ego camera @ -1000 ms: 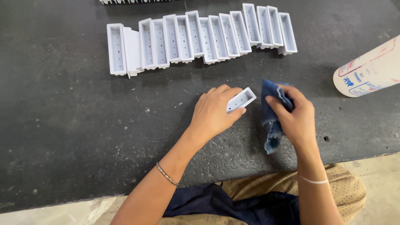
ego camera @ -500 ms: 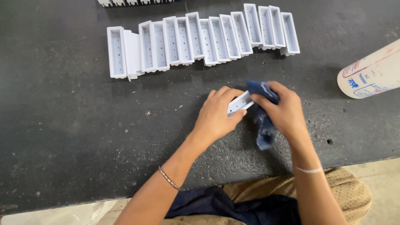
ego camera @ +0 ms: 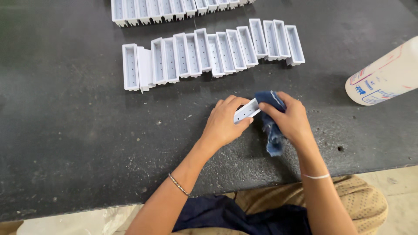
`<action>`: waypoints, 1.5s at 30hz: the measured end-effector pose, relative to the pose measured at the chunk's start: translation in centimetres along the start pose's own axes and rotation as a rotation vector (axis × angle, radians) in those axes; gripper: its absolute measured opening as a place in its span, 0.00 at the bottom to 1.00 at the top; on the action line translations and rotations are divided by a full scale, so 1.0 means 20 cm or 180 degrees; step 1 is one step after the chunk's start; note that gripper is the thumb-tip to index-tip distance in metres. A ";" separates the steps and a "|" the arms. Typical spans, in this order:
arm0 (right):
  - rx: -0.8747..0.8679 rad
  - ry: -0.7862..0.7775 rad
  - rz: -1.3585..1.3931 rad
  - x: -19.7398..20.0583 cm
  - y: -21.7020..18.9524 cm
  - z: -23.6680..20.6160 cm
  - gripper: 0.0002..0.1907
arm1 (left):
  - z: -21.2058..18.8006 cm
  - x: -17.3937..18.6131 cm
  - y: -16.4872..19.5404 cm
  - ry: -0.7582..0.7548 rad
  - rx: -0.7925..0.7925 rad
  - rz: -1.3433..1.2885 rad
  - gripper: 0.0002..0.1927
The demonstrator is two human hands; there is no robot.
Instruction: The person wipes white rectangular plastic trays one at a time with a blue cloth at a work table, then places each wiped tray into rows on the table. A bottle of liquid sits on the table and the person occasionally reaches toward it while continuing to wipe and arrange the trays.
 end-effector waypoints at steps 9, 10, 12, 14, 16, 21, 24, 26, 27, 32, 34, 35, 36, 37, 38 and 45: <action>0.0205 0.0689 0.1891 0.21 0.37 -0.19 0.17 | -0.03 -0.05 -0.02 0.0040 0.0172 -0.0637 0.23; 0.0284 0.0783 0.2400 0.21 0.41 -0.20 0.17 | -0.04 -0.06 -0.02 0.0093 0.0181 -0.0894 0.26; 0.0361 0.0911 0.2532 0.23 0.46 -0.21 0.16 | -0.06 -0.07 -0.02 0.0226 0.0038 -0.1070 0.32; 0.0397 0.0929 0.2506 0.22 0.48 -0.22 0.16 | -0.10 -0.08 -0.01 0.0336 -0.0084 -0.1088 0.38; 0.0422 0.0826 0.2298 0.21 0.47 -0.23 0.16 | -0.13 -0.11 0.00 0.0451 -0.0200 -0.0957 0.43; 0.0010 0.1018 0.0917 0.24 0.41 -0.30 0.20 | -0.24 -0.15 0.05 0.0782 -0.0289 -0.0434 0.35; -0.0231 0.0955 0.1580 0.21 0.48 -0.28 0.21 | -0.36 -0.08 0.03 0.1087 0.0023 -0.0283 0.33; 0.0003 0.0738 0.1701 0.16 0.55 -0.17 0.19 | -0.48 -0.01 -0.02 0.1240 0.0322 -0.0318 0.32; 0.0149 0.0653 0.1725 0.14 0.61 -0.10 0.18 | -0.53 0.05 -0.06 0.1541 0.0397 -0.0179 0.32; 0.0543 0.0419 0.1765 0.09 0.99 0.06 0.13 | -0.83 0.39 -0.34 0.2673 0.0592 0.0405 0.33; 0.0632 0.0353 0.1753 0.13 1.08 0.06 0.11 | -0.87 0.57 -0.50 0.2937 0.0578 0.0669 0.31; 0.0526 0.0343 0.1802 0.14 1.11 0.07 0.11 | -0.88 0.65 -0.58 0.3046 0.0543 0.0674 0.30; 0.0408 0.0332 0.1857 0.14 1.12 0.06 0.10 | -0.86 0.75 -0.67 0.3067 0.0684 0.0725 0.30; 0.0257 0.0336 0.1942 0.15 1.11 0.07 0.09 | -0.83 0.83 -0.73 0.3085 0.0820 0.0778 0.30; 0.0316 0.0429 0.1987 0.16 1.09 0.05 0.08 | -0.80 0.91 -0.78 0.3019 0.0945 0.0867 0.31; 0.0584 0.0772 0.1627 0.18 0.81 -0.09 0.11 | -0.59 0.97 -0.39 0.3514 0.0655 0.1849 0.24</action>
Point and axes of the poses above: each hand's wrist, its own z-axis towards the middle knuckle, its own x-axis out of the back of the hand, y = z × x, the point moved 3 cm from there along z, towards the middle knuckle, and after that the axes turned 15 degrees about -y, right-handed, at the moved point
